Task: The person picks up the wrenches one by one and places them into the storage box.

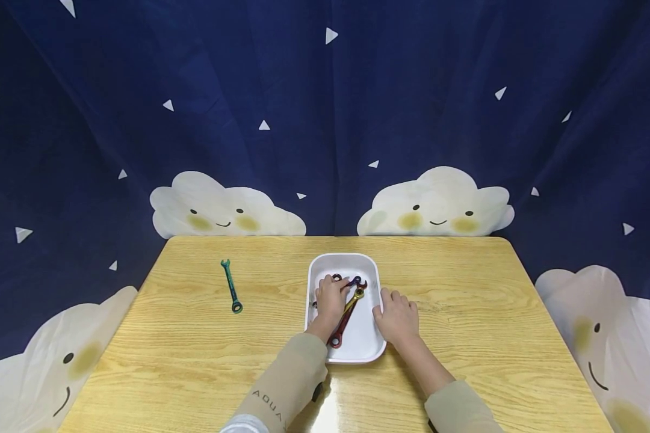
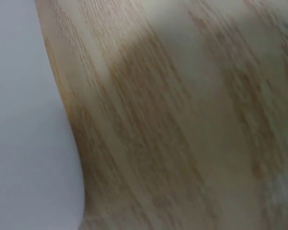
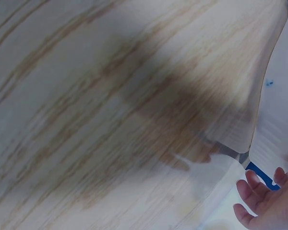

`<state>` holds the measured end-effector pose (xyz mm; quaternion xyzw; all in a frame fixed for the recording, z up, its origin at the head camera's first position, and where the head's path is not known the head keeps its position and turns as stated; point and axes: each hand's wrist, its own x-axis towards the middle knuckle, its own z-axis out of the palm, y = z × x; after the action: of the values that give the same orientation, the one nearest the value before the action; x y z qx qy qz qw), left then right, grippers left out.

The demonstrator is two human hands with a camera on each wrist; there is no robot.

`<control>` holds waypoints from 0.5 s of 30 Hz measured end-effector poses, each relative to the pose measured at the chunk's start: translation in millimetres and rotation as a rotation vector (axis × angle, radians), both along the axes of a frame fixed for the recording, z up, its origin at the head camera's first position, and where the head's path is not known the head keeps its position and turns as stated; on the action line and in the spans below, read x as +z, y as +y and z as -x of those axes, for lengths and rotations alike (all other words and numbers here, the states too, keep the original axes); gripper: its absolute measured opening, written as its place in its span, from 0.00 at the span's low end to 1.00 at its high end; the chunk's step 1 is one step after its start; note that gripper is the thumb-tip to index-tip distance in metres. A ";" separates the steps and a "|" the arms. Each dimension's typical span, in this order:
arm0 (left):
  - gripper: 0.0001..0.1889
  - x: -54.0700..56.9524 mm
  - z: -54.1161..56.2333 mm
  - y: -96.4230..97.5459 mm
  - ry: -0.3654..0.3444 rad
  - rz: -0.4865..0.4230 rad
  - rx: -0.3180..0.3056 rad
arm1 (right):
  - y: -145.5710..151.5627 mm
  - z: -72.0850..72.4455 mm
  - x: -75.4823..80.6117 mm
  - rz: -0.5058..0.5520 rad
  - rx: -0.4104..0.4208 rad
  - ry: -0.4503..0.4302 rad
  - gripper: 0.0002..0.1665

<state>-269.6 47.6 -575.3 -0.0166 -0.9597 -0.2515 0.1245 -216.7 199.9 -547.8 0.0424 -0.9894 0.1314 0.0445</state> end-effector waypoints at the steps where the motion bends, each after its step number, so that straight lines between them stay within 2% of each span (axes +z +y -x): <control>1: 0.10 -0.1 -0.1 0.0 -0.005 0.002 0.000 | 0.0 0.1 0.0 0.001 -0.001 -0.001 0.21; 15: 0.11 -2.2 0.5 0.1 -0.006 -0.009 -0.015 | -0.4 -0.2 0.8 0.009 -0.002 0.006 0.20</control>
<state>-270.1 47.7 -577.5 -0.0223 -0.9587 -0.2570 0.1198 -216.4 199.5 -547.0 0.0418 -0.9887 0.1356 0.0479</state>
